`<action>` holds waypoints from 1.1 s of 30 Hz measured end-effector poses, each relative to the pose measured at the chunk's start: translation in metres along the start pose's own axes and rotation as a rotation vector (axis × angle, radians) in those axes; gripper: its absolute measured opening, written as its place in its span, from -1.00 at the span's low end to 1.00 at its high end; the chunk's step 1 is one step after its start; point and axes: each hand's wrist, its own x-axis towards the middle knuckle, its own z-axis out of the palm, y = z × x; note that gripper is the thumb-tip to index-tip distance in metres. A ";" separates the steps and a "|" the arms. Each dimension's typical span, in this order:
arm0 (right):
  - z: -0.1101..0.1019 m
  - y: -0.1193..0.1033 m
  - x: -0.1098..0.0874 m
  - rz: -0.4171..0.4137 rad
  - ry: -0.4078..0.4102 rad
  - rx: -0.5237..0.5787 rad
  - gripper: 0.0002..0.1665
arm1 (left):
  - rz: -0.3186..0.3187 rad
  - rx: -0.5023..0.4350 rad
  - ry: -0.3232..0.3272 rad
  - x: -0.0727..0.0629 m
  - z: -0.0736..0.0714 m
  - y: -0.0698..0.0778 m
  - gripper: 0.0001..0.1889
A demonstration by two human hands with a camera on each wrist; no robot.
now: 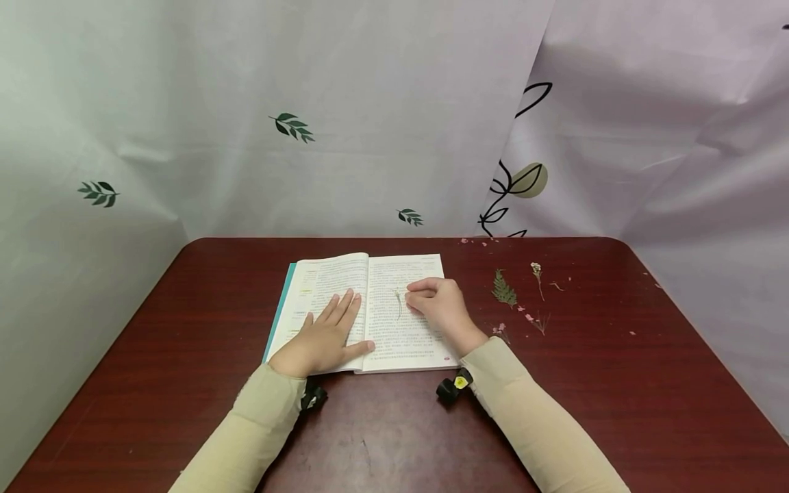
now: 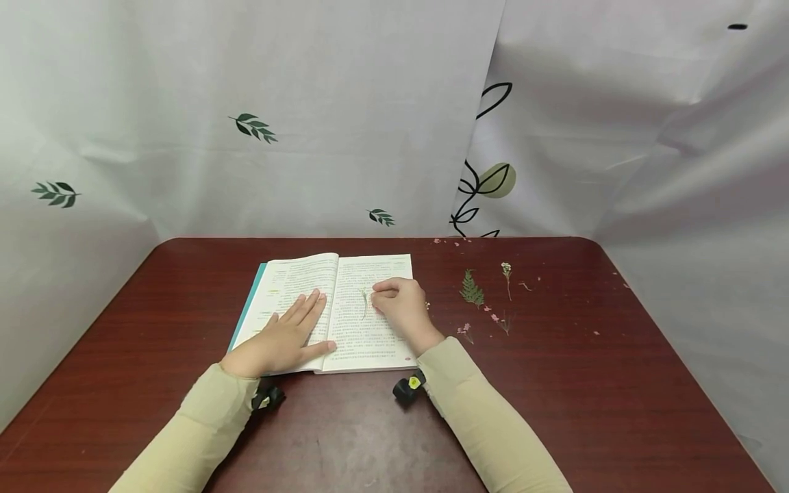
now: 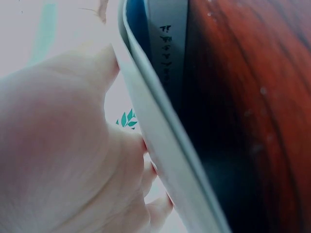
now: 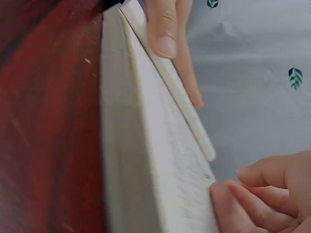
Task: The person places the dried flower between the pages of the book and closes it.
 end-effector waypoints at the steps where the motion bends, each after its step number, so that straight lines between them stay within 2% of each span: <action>1: -0.002 -0.002 0.000 -0.020 0.003 -0.049 -0.81 | 0.000 -0.002 -0.002 0.000 0.000 0.000 -0.02; 6: -0.016 -0.014 0.000 -0.108 0.026 -0.232 -0.83 | 0.004 -0.005 -0.002 -0.001 0.000 0.000 -0.01; 10: -0.030 -0.018 0.003 -0.129 0.037 -0.333 -0.80 | 0.009 -0.013 -0.001 -0.001 0.000 0.000 -0.01; 15: -0.046 -0.018 0.006 -0.092 0.071 -0.460 -0.73 | 0.011 -0.011 -0.002 -0.002 0.000 0.000 -0.01; 19: -0.054 -0.015 0.009 -0.026 0.069 -0.544 -0.64 | 0.007 -0.009 -0.006 -0.002 0.000 0.000 -0.01; 26: -0.054 -0.011 0.013 0.071 -0.018 -0.624 -0.51 | 0.013 -0.023 0.001 -0.003 -0.001 0.001 -0.02; 33: -0.051 -0.008 0.014 0.075 -0.040 -0.601 -0.59 | 0.008 -0.010 -0.004 -0.002 0.000 0.000 -0.02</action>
